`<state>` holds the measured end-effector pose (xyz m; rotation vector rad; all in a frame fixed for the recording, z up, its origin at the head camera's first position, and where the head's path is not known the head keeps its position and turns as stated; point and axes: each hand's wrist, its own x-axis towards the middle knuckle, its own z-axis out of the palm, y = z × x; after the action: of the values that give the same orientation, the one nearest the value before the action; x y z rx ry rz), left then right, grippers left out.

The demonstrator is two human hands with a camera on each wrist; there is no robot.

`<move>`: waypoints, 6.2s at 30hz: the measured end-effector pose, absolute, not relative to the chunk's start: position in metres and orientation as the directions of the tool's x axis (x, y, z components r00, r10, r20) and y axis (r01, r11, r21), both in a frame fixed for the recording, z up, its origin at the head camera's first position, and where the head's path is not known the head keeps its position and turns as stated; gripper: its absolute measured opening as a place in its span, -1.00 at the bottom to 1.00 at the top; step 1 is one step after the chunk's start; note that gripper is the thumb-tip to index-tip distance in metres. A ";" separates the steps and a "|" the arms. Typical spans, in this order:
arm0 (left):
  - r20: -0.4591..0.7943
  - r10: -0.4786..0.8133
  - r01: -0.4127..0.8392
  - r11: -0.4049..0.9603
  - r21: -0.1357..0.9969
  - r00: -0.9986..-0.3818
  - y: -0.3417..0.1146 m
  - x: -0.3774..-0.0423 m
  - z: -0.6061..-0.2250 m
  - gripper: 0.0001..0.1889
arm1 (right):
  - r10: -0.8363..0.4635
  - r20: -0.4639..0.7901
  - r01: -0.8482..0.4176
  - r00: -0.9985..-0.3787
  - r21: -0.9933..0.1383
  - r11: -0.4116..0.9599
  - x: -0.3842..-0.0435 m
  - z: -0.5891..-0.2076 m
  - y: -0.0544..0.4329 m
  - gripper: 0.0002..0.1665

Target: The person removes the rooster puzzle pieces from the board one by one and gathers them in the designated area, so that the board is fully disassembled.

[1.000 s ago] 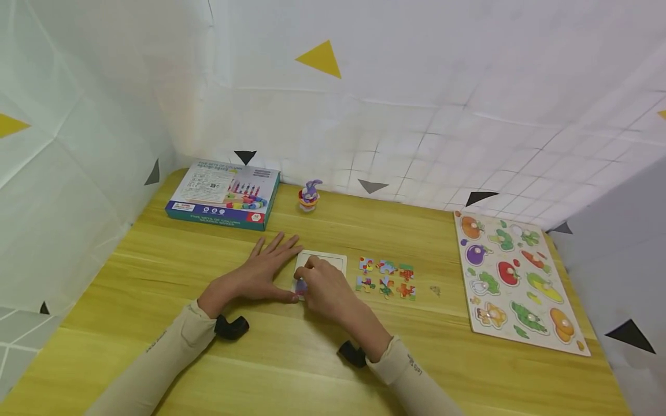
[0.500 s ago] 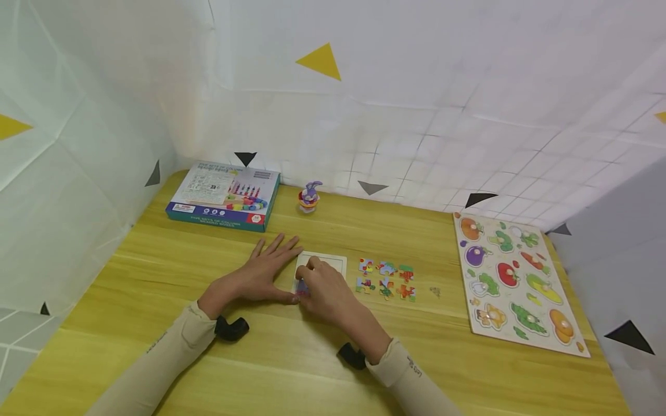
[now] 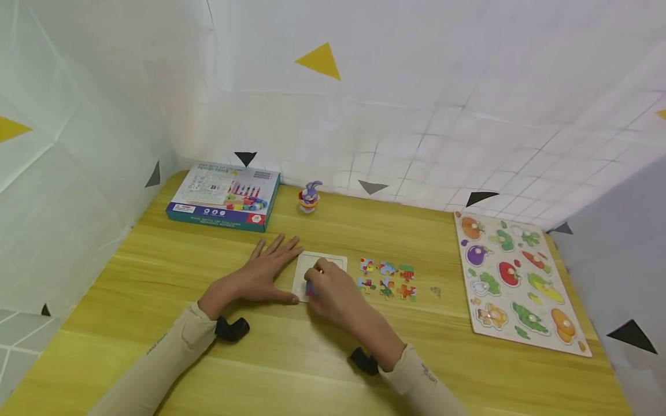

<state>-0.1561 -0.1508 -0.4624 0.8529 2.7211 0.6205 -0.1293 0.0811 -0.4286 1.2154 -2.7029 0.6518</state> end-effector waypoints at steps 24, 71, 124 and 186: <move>-0.105 0.583 0.476 0.742 0.472 -0.805 -0.150 -0.157 -0.462 0.18 | -0.624 0.273 -0.681 -0.732 -0.328 0.655 -0.111 -0.431 0.139 -0.75; -0.098 0.589 0.475 0.729 0.493 -0.802 -0.150 -0.155 -0.460 0.17 | -0.605 0.233 -0.648 -0.762 -0.281 0.708 -0.108 -0.431 0.164 -0.69; -0.110 0.581 0.470 0.743 0.477 -0.806 -0.149 -0.158 -0.461 0.19 | -0.685 0.178 -0.702 -0.707 -0.301 0.646 -0.125 -0.435 0.087 -0.72; -0.101 0.583 0.475 0.740 0.476 -0.806 -0.149 -0.158 -0.460 0.18 | -0.661 0.255 -0.706 -0.706 -0.335 0.625 -0.117 -0.424 0.114 -0.74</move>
<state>-0.1583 -0.1491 -0.4602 0.8341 2.6981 0.6400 -0.1168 0.1142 -0.4244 1.1535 -2.7335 0.6340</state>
